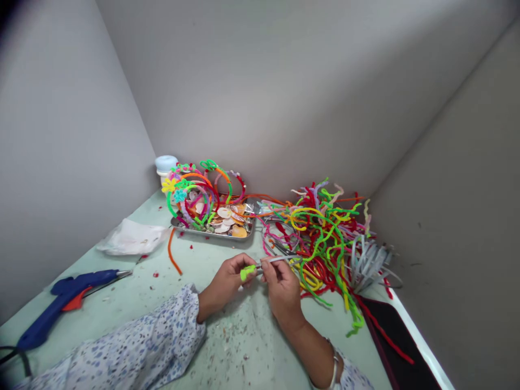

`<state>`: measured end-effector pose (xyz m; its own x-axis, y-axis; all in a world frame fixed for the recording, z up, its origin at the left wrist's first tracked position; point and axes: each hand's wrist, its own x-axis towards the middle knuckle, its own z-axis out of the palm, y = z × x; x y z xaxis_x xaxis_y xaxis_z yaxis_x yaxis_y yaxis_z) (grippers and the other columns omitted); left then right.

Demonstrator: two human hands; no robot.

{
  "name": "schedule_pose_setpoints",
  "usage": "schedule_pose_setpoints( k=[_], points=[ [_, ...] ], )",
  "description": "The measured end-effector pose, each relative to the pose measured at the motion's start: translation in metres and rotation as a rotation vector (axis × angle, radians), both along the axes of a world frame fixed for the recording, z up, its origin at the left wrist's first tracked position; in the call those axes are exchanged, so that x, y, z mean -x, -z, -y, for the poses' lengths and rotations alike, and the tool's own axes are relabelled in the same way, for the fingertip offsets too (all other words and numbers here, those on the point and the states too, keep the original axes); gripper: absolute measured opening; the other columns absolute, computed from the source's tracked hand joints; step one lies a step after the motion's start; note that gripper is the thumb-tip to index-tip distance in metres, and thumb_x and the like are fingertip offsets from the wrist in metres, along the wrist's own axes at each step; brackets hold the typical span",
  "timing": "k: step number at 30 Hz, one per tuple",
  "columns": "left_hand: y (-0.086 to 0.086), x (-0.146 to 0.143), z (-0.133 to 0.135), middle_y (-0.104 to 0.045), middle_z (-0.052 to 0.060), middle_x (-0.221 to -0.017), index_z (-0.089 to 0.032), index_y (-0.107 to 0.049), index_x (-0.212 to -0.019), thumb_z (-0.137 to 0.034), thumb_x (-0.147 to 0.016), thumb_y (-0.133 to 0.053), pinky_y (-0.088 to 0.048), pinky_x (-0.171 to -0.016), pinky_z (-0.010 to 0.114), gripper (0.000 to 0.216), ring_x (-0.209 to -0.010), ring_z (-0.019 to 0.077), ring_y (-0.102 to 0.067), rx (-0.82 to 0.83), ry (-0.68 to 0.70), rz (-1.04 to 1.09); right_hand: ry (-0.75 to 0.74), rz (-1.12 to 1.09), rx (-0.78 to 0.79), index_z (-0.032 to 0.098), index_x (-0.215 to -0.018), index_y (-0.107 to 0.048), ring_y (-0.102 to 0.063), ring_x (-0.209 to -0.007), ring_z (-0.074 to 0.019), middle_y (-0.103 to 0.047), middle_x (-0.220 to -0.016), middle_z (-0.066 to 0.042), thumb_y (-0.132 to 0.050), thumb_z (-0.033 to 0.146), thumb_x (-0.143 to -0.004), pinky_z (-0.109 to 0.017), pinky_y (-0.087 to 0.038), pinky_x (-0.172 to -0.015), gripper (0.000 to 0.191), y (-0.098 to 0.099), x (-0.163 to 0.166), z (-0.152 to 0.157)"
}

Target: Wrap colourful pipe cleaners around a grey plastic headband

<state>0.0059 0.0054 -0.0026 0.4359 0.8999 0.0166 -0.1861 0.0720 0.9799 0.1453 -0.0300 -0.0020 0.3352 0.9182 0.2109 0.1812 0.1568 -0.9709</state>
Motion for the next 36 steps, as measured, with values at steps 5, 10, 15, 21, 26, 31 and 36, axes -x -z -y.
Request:
schedule_pose_setpoints(
  k=[5, 10, 15, 21, 26, 31, 36],
  points=[
    [0.0002, -0.0004, -0.0005, -0.051, -0.004, -0.061, -0.013, -0.057, -0.079, -0.035, -0.073, -0.070, -0.035, -0.051, 0.020, 0.026, -0.051, 0.0059, -0.043, 0.010, 0.012, 0.029, -0.008, 0.003, 0.012, 0.016, -0.080, -0.064, -0.050, -0.053, -0.0143, -0.057, -0.057, 0.001, -0.059, 0.047, -0.080, -0.025, -0.040, -0.052, 0.031, 0.0000, -0.0004, 0.0006],
    [-0.0020, -0.0009, -0.0001, -0.050, -0.004, -0.061, -0.014, -0.057, -0.078, -0.038, -0.071, -0.070, -0.035, -0.050, 0.020, 0.029, -0.051, 0.0060, -0.042, 0.024, 0.011, 0.032, -0.008, 0.006, 0.017, 0.017, -0.079, -0.063, -0.049, -0.053, -0.0142, -0.056, -0.056, 0.001, -0.059, 0.048, -0.080, -0.025, -0.039, -0.051, 0.032, -0.0025, 0.0004, 0.0016],
    [-0.0031, -0.0012, 0.0006, -0.049, -0.004, -0.061, -0.013, -0.056, -0.077, -0.039, -0.071, -0.070, -0.035, -0.051, 0.020, 0.030, -0.051, 0.0057, -0.041, 0.028, 0.007, 0.036, -0.012, 0.009, 0.038, 0.016, -0.077, -0.063, -0.048, -0.052, -0.0147, -0.056, -0.056, 0.001, -0.059, 0.050, -0.079, -0.026, -0.039, -0.051, 0.034, -0.0046, 0.0007, 0.0011],
    [-0.0017, -0.0003, 0.0003, -0.048, -0.005, -0.059, -0.013, -0.057, -0.077, -0.042, -0.068, -0.073, -0.034, -0.050, 0.020, 0.034, -0.050, 0.0056, -0.040, 0.055, 0.029, 0.052, -0.020, 0.002, 0.026, 0.016, -0.078, -0.064, -0.049, -0.053, -0.0151, -0.056, -0.056, 0.001, -0.059, 0.050, -0.079, -0.026, -0.039, -0.051, 0.035, -0.0029, 0.0006, 0.0013],
    [-0.0043, 0.0016, 0.0002, -0.048, -0.004, -0.058, -0.013, -0.057, -0.076, -0.044, -0.067, -0.073, -0.032, -0.050, 0.020, 0.036, -0.050, 0.0058, -0.040, 0.053, 0.046, 0.060, -0.022, 0.010, 0.007, 0.016, -0.078, -0.065, -0.050, -0.053, -0.0153, -0.056, -0.056, 0.001, -0.060, 0.048, -0.079, -0.026, -0.040, -0.052, 0.033, -0.0013, -0.0001, 0.0013],
    [-0.0074, 0.0025, 0.0003, -0.047, -0.004, -0.057, -0.013, -0.057, -0.072, -0.042, -0.066, -0.074, -0.032, -0.050, 0.020, 0.034, -0.050, 0.0061, -0.041, 0.069, 0.051, 0.052, -0.026, 0.033, 0.008, 0.017, -0.079, -0.066, -0.050, -0.054, -0.0155, -0.056, -0.057, 0.001, -0.059, 0.048, -0.080, -0.026, -0.041, -0.053, 0.032, -0.0005, -0.0011, 0.0010],
    [-0.0094, 0.0030, 0.0000, -0.049, -0.003, -0.056, -0.013, -0.058, -0.069, -0.039, -0.065, -0.075, -0.032, -0.050, 0.020, 0.032, -0.049, 0.0061, -0.041, 0.088, 0.050, 0.080, -0.029, 0.071, -0.012, 0.017, -0.076, -0.065, -0.050, -0.055, -0.0152, -0.056, -0.058, 0.001, -0.059, 0.048, -0.080, -0.026, -0.041, -0.054, 0.031, -0.0011, -0.0009, 0.0020]
  ],
)
